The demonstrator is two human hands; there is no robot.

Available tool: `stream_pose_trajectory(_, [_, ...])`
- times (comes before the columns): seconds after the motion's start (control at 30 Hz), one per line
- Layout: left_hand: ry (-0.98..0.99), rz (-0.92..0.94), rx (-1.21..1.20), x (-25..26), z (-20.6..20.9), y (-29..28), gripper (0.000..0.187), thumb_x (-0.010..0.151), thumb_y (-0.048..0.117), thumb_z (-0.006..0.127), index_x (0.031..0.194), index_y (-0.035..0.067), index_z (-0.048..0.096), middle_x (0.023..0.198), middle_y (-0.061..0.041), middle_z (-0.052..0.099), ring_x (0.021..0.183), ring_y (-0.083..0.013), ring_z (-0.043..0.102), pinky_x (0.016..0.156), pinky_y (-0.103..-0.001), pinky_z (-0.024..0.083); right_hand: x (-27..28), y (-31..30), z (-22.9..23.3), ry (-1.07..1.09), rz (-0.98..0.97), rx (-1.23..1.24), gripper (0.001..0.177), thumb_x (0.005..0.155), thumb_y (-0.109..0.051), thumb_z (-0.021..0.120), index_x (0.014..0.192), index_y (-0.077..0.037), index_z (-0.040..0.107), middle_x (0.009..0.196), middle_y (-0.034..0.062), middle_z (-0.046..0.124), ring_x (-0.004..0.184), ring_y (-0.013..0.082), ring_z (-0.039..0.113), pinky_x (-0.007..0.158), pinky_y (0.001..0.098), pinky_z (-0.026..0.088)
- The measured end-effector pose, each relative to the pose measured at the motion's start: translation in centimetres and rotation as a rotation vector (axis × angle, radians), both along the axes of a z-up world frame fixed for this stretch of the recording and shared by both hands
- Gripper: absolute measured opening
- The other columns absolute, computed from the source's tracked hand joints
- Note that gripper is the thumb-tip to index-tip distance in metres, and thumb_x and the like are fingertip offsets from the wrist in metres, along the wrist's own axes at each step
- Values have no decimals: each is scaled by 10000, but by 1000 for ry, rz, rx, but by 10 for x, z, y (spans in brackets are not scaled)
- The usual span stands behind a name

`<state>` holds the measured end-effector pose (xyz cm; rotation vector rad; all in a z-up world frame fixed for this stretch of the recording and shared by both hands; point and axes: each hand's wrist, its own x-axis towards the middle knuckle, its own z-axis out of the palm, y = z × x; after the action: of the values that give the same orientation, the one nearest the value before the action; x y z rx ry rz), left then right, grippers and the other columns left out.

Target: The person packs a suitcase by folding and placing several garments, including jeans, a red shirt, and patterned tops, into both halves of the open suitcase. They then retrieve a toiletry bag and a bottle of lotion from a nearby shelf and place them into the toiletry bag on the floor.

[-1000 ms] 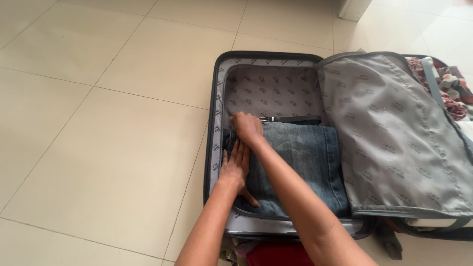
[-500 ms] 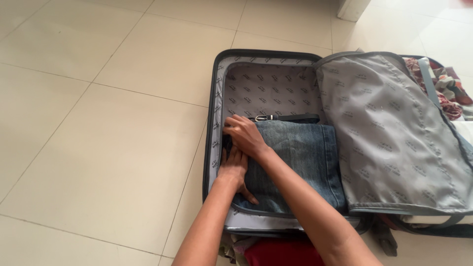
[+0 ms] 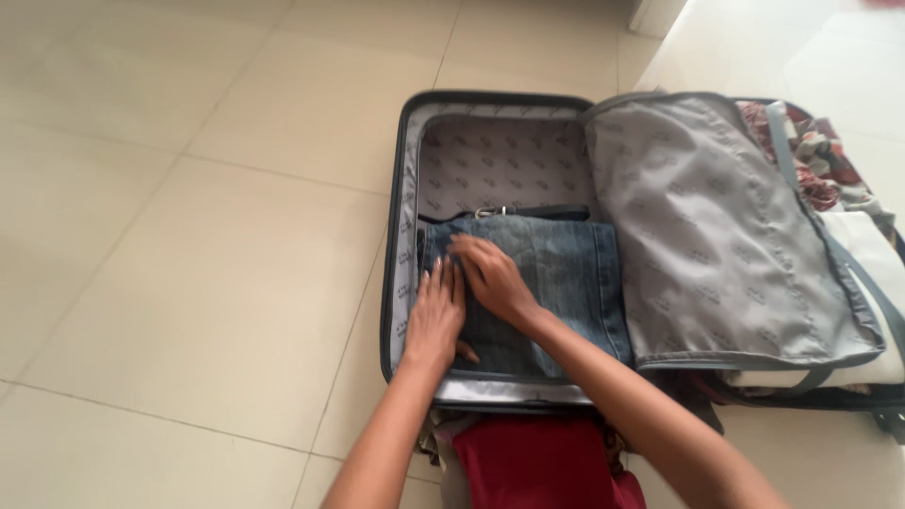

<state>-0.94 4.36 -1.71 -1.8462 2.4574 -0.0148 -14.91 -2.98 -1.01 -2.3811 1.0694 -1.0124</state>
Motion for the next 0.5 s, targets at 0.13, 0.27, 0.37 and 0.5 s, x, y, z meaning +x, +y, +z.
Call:
stream_pose_trajectory(0.13, [55, -47, 23, -1, 7, 10, 1541, 460, 685, 890, 1566, -70, 126, 1661, -251, 172, 1550, -383, 156, 1254, -470, 179, -55, 34, 22, 431, 44, 12, 735, 818, -444, 766, 1460, -224, 482, 1601, 113, 319, 1486, 383, 263, 1158, 668, 277])
stream_pose_trajectory(0.27, [115, -40, 228, 1, 13, 3, 1657, 450, 758, 900, 1565, -64, -8, 1665, -278, 15, 1547, -427, 44, 1254, -519, 127, -115, 44, 34, 850, -43, 364, 1588, 388, -703, 979, 1625, -363, 43, 1636, 117, -201, 1478, 468, -222, 1131, 829, 43])
stream_pose_trajectory(0.37, [32, -36, 351, 1, 11, -6, 1745, 431, 784, 909, 1568, -42, -126, 1672, -274, -121, 1557, -434, -59, 1264, -535, 83, -131, 48, 22, 1017, -60, 482, 1658, 363, -695, 969, 1613, -372, -71, 1685, 55, -301, 1497, 445, -346, 1072, 894, 26])
stream_pose_trajectory(0.5, [-109, 17, 361, -10, 4, -10, 1793, 437, 785, 911, 1567, -35, -214, 1672, -275, -221, 1551, -450, -134, 1258, -550, 63, -127, 44, 0, 975, -107, 540, 1730, 349, -656, 989, 1606, -354, -162, 1657, 41, -373, 1463, 414, -400, 1073, 895, -3])
